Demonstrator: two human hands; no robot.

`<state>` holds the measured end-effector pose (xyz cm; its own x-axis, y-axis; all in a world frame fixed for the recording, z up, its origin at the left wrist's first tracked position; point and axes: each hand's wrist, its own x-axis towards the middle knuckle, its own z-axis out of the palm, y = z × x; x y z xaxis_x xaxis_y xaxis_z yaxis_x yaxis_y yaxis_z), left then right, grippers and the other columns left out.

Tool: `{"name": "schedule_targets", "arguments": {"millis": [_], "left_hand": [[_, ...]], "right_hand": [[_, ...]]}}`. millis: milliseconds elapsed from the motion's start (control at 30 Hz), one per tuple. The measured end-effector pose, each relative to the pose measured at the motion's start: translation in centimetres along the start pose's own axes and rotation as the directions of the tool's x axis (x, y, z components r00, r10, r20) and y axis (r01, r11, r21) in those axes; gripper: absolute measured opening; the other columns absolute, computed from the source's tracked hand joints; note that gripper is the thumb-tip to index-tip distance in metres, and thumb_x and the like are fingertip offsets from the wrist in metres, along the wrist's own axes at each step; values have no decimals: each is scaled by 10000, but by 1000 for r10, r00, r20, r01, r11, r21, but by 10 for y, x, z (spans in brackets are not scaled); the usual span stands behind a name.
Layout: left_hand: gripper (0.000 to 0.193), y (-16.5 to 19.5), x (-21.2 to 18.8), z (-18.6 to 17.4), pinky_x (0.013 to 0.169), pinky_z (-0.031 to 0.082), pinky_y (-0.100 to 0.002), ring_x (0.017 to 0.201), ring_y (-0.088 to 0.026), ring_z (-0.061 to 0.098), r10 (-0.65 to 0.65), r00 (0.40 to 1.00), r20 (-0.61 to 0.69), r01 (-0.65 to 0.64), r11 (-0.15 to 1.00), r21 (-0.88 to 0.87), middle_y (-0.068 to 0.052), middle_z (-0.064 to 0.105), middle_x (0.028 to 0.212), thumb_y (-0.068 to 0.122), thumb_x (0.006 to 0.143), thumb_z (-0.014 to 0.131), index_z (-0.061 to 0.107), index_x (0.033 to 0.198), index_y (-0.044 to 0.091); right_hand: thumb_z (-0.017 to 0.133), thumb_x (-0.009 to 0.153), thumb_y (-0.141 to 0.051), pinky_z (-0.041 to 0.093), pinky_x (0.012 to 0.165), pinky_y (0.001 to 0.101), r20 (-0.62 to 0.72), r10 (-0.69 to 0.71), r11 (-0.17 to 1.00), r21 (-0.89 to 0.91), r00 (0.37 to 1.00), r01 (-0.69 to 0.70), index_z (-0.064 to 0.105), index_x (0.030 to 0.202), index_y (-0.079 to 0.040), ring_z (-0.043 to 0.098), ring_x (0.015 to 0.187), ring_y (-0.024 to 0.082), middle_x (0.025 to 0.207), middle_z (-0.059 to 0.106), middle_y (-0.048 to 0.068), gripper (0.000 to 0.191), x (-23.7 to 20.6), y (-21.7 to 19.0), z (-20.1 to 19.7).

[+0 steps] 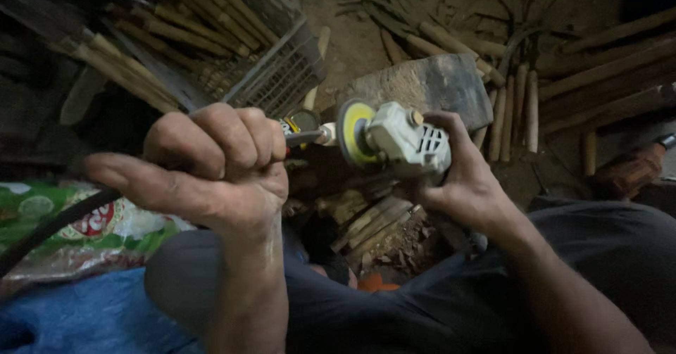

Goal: The person uses a handheld angle grinder to smooth and shape the wooden handles of sickles. They hold each handle with one hand and apply the grinder with the other, rotating the handle to grind all sides. The person repeatedly picks up handles from a nearby crate, grinds them, and places them back.

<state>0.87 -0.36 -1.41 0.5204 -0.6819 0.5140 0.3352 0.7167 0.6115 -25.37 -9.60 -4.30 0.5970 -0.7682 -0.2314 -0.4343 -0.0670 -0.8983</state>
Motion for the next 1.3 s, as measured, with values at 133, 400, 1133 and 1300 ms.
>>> {"name": "schedule_targets", "arguments": {"millis": [133, 400, 1133, 1300], "left_hand": [[732, 0, -2, 4, 357, 278, -306, 425, -124, 188, -13, 999, -45, 15, 999, 40, -37, 317, 531, 754, 1084, 253, 322, 705, 132], [734, 3, -7, 4, 370, 272, -313, 438, -131, 189, -11, 999, -46, 13, 998, 57, -52, 329, 544, 748, 1101, 281, 338, 722, 123], [537, -4, 2, 9, 355, 386, -301, 382, -110, 313, 79, 985, -155, -63, 992, 106, -30, 385, 599, 583, 1144, 476, 407, 860, 133], [491, -5, 1, 16, 320, 361, -279, 349, -95, 272, 119, 977, -176, -85, 977, 194, -11, 350, 567, 524, 1167, 440, 400, 841, 159]], "right_hand": [[922, 687, -228, 550, 1150, 488, -15, -64, 997, 45, 998, 65, 330, 1501, -106, 591, 1357, 312, 1413, 553, 171, 1014, 0, 4, 2], [928, 660, -224, 570, 1120, 472, 37, -59, 992, 116, 998, 55, 321, 1493, -116, 613, 1316, 288, 1395, 541, 157, 1037, -2, 6, 3], [933, 652, -248, 563, 1074, 445, -58, 119, 993, 18, 991, -119, 367, 1498, -121, 622, 1277, 302, 1374, 592, 169, 1027, -3, 25, -7], [986, 614, -216, 463, 1143, 486, -33, -62, 990, -128, 998, 57, 368, 1485, -87, 521, 1369, 330, 1433, 527, 173, 1076, -8, 7, -4]]}}
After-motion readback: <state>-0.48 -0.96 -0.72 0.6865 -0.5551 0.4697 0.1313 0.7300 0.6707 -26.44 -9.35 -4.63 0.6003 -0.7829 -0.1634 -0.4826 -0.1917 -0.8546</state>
